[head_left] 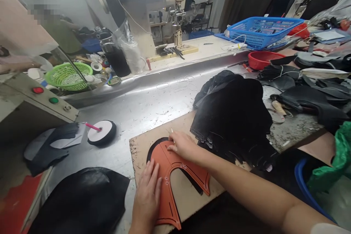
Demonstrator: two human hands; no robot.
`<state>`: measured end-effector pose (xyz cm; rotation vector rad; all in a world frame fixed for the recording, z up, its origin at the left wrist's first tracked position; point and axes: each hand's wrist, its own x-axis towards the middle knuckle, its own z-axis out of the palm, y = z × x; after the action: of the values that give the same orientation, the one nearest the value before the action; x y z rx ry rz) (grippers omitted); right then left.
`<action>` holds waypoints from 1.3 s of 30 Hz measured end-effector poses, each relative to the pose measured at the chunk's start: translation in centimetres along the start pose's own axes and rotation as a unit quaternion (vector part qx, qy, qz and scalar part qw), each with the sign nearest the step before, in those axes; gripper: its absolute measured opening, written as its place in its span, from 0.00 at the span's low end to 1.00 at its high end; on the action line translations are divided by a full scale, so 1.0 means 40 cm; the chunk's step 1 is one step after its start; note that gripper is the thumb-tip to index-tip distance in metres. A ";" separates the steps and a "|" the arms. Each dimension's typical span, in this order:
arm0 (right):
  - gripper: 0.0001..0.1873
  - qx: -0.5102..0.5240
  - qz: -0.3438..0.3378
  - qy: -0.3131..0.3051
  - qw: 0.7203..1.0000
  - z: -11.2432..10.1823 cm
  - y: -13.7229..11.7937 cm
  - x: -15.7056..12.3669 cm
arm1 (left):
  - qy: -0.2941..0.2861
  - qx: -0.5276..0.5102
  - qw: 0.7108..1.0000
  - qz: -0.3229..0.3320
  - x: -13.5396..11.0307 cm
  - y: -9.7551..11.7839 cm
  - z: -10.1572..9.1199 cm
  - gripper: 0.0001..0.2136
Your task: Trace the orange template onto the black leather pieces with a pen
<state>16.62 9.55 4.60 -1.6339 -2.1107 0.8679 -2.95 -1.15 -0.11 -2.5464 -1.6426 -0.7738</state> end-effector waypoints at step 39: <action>0.12 0.155 -0.107 0.115 0.975 0.070 0.043 -0.039 | -0.019 -0.028 0.997 -0.069 -0.001 0.007 -0.005 0.20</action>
<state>16.67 7.61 1.54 -1.2574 -1.8421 0.8438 -2.79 -1.39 0.12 -2.5213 -1.8507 -0.7961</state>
